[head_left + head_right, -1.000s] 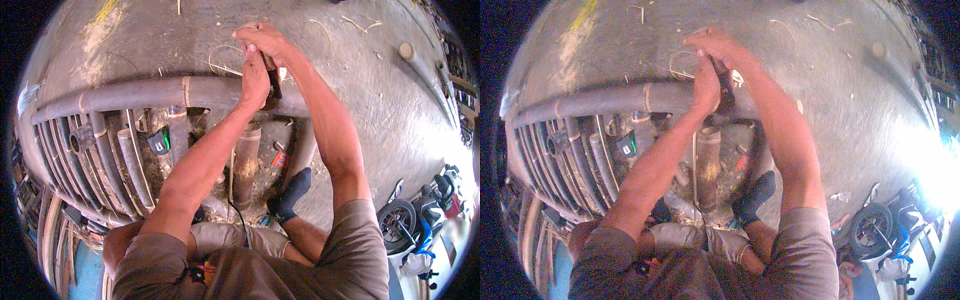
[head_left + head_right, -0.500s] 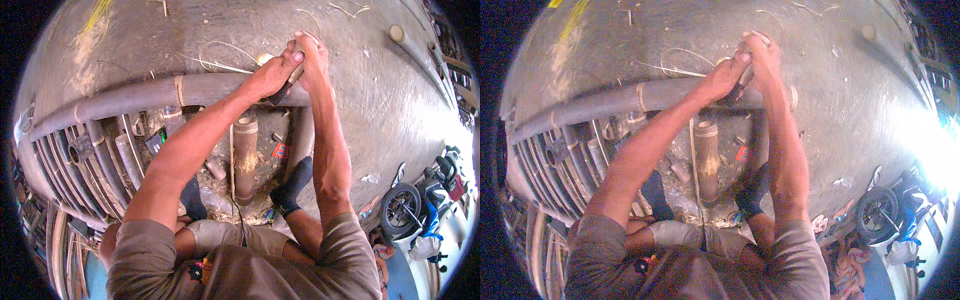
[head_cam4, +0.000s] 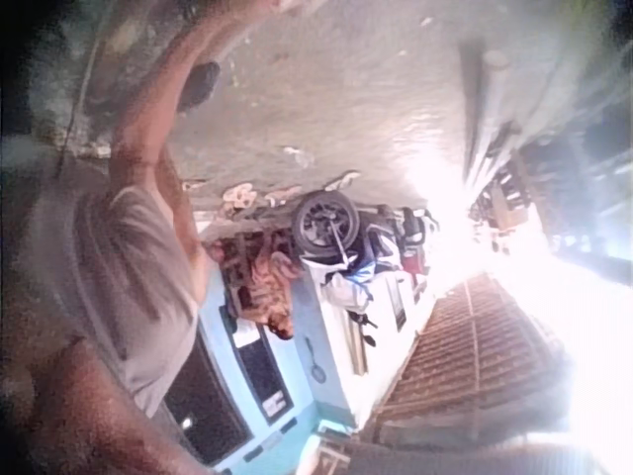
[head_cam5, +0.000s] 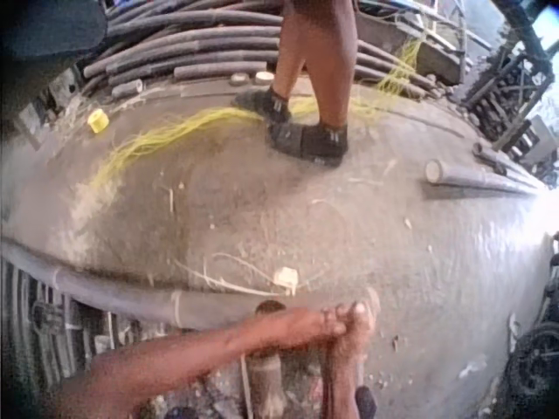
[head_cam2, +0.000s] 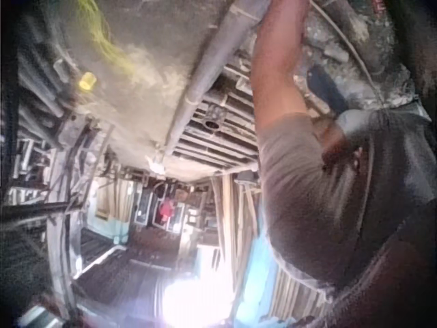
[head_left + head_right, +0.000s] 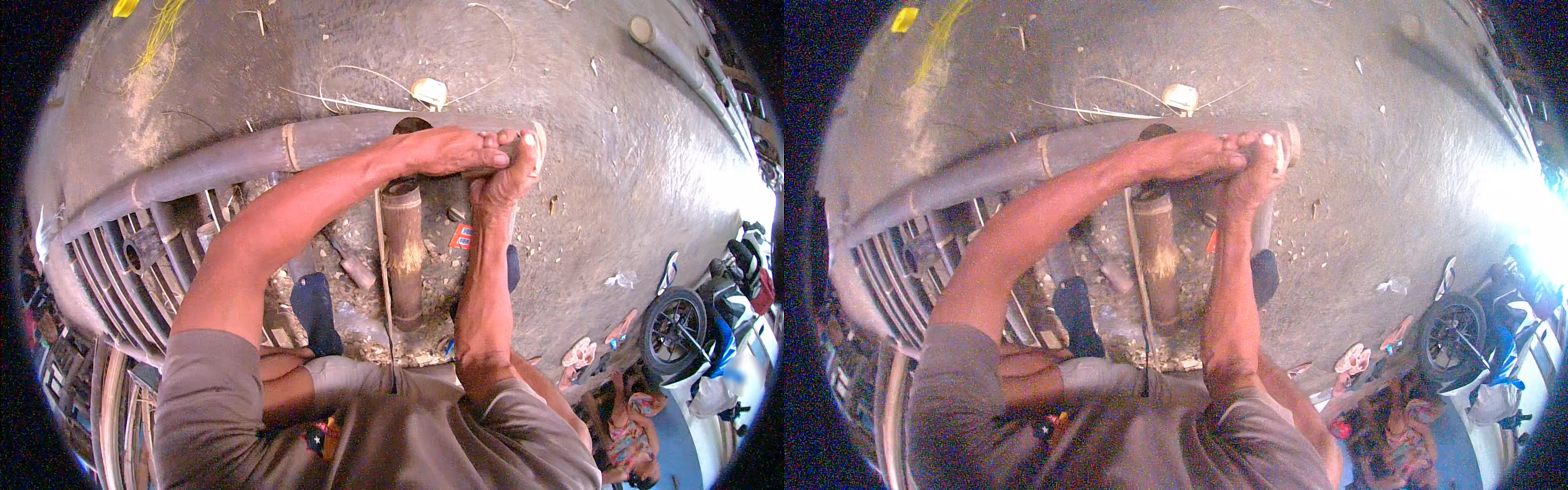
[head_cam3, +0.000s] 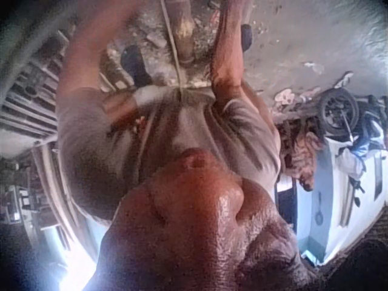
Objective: The person sits on the floor and assembles a bamboo frame by inserting cylindrical bamboo pieces into a jointed structure. They repeatedly tap the pieces with a wooden mallet to secure them, adjust the alignment, and fit additional segments into place.
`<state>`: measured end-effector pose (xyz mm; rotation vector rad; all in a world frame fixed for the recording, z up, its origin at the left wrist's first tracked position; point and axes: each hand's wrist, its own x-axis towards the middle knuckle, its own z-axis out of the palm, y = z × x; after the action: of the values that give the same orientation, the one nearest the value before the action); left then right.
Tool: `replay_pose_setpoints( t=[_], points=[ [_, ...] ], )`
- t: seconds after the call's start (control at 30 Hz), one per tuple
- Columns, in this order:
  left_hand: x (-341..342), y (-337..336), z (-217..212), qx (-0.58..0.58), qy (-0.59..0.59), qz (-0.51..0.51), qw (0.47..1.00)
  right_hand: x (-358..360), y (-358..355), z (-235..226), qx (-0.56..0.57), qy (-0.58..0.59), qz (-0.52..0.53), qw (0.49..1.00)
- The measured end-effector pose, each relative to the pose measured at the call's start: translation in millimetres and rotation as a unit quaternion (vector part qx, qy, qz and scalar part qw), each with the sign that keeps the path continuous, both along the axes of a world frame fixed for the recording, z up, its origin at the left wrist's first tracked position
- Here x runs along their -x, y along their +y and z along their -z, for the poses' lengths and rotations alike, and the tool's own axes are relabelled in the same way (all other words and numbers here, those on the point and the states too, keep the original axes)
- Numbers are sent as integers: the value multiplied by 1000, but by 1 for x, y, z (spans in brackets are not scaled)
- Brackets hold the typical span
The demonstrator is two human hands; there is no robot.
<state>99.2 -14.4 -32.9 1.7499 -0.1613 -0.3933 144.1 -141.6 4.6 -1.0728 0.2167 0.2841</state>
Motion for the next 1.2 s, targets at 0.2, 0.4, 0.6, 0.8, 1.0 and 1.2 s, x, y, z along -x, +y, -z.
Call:
replay_pose_setpoints(
  t=[0.2,0.4,0.6,0.8,1.0,1.2],
  points=[
    [-10,56,-52,-58,157,-237,957,-40,95,-21,164,-103,-71,979],
    [30,63,-22,-65,-1,-463,884,-19,155,-24,284,-235,-222,903],
    [59,32,-44,-7,-38,-586,810,0,158,-34,263,-253,-370,854],
    [99,-10,5,-20,-130,-680,721,32,153,-55,302,-347,-496,737],
    [112,-90,29,29,82,-786,612,83,124,-27,237,-458,-664,541],
    [58,-19,-61,-19,113,-604,788,-10,130,-42,334,-307,-568,687]
  ],
)
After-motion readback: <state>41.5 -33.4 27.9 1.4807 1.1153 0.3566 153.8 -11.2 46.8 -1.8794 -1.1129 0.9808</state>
